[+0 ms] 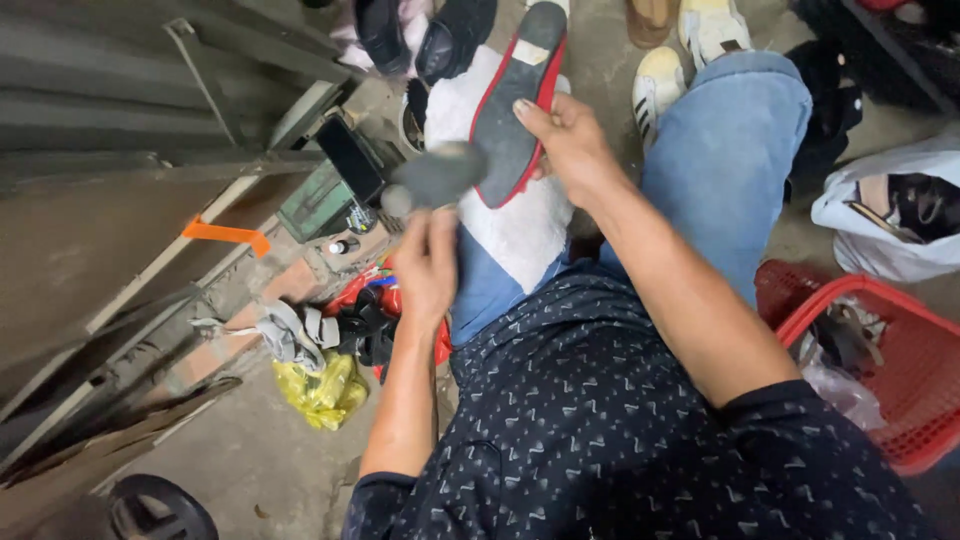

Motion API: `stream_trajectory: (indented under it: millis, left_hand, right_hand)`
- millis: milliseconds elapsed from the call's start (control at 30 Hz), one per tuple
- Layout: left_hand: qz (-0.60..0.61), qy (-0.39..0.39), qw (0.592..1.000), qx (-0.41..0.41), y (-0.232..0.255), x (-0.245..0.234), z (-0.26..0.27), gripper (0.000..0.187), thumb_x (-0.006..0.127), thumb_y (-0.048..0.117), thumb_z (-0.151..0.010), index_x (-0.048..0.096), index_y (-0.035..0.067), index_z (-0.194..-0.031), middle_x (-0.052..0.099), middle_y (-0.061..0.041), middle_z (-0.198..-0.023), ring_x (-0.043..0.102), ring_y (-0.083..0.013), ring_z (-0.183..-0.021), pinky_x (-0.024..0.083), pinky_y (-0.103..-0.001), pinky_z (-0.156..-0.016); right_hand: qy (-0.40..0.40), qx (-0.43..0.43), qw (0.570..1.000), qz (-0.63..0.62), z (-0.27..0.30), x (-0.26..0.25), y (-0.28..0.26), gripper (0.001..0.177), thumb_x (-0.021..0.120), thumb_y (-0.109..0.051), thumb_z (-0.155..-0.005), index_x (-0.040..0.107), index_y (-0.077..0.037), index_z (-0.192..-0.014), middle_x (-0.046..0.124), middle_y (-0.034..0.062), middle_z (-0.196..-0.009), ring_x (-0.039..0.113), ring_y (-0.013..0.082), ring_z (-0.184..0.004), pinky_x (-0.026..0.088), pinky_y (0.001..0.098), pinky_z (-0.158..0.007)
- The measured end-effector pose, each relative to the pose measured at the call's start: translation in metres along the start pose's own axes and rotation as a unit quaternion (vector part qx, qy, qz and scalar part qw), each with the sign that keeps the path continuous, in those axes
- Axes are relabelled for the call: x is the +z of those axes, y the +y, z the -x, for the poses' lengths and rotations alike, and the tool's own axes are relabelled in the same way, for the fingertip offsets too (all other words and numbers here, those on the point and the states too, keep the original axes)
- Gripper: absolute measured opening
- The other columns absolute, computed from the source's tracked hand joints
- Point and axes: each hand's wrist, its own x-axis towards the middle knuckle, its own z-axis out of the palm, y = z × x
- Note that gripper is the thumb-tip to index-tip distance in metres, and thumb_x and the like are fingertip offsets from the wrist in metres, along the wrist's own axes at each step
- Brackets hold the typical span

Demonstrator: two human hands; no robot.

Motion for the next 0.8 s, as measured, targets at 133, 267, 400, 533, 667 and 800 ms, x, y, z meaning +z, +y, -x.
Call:
stream_trajectory:
  millis: [133, 267, 400, 533, 667, 800]
  left_hand:
    - [0.026, 0.002, 0.995, -0.095, 0.025, -0.009, -0.001, 0.027, 0.055, 0.034, -0.104, 0.071, 0.012, -0.102, 0.062, 0.006, -0.088, 0.051, -0.0058, -0.088, 0.044, -0.023, -0.078]
    - [0.093, 0.069, 0.993, -0.025, -0.005, 0.012, 0.003, 0.021, 0.058, 0.021, -0.106, 0.063, 0.011, -0.087, 0.056, -0.003, -0.069, 0.051, -0.0101, -0.067, 0.045, -0.029, -0.063]
    - [-0.001, 0.080, 0.997, 0.002, -0.014, 0.000, 0.008, 0.028, 0.067, 0.023, -0.103, 0.062, 0.014, -0.077, 0.058, -0.005, -0.060, 0.052, -0.0140, -0.061, 0.048, -0.030, -0.062]
    - [-0.032, 0.121, 0.992, 0.037, -0.044, 0.017, 0.021, 0.032, 0.073, 0.017, -0.099, 0.061, 0.010, -0.070, 0.057, -0.014, -0.058, 0.055, -0.0248, -0.055, 0.046, -0.033, -0.057]
    - [0.001, 0.003, 0.998, 0.066, -0.007, 0.009, 0.005, 0.019, 0.061, 0.016, -0.104, 0.059, 0.009, -0.086, 0.053, -0.007, -0.072, 0.049, -0.0158, -0.068, 0.040, -0.031, -0.063]
    - [0.002, -0.041, 0.996, 0.077, 0.013, 0.001, 0.008, 0.019, 0.055, 0.020, -0.108, 0.058, 0.007, -0.095, 0.045, 0.000, -0.076, 0.038, -0.0119, -0.072, 0.034, -0.033, -0.065]
  right_hand:
    - [-0.004, -0.023, 0.999, -0.025, 0.001, -0.002, 0.011, 0.020, 0.068, -0.030, -0.098, 0.058, -0.014, -0.103, 0.063, 0.0011, -0.071, 0.054, 0.0106, -0.046, 0.045, 0.0261, -0.038]
    - [0.023, -0.068, 0.997, -0.028, -0.004, -0.004, 0.023, 0.022, 0.069, -0.028, -0.099, 0.060, -0.008, -0.102, 0.060, 0.0029, -0.067, 0.057, 0.0128, -0.045, 0.049, 0.0248, -0.034]
    - [0.053, -0.070, 0.996, -0.033, 0.002, -0.001, 0.025, 0.027, 0.070, -0.028, -0.101, 0.061, -0.002, -0.101, 0.060, 0.0038, -0.072, 0.065, 0.0155, -0.051, 0.057, 0.0252, -0.035]
    - [0.064, -0.061, 0.995, -0.049, 0.003, -0.004, 0.025, 0.030, 0.071, -0.031, -0.100, 0.060, -0.002, -0.099, 0.061, 0.0047, -0.073, 0.065, 0.0160, -0.053, 0.058, 0.0247, -0.036]
    - [0.043, -0.007, 0.997, 0.057, 0.019, -0.016, -0.023, 0.039, 0.067, -0.049, -0.094, 0.058, -0.012, -0.100, 0.063, 0.0017, -0.086, 0.066, 0.0122, -0.065, 0.057, 0.0247, -0.046]
    - [0.098, -0.011, 0.988, 0.120, 0.002, -0.039, -0.039, 0.045, 0.057, -0.064, -0.089, 0.053, -0.022, -0.104, 0.054, -0.0047, -0.095, 0.057, 0.0057, -0.084, 0.056, 0.0169, -0.064]
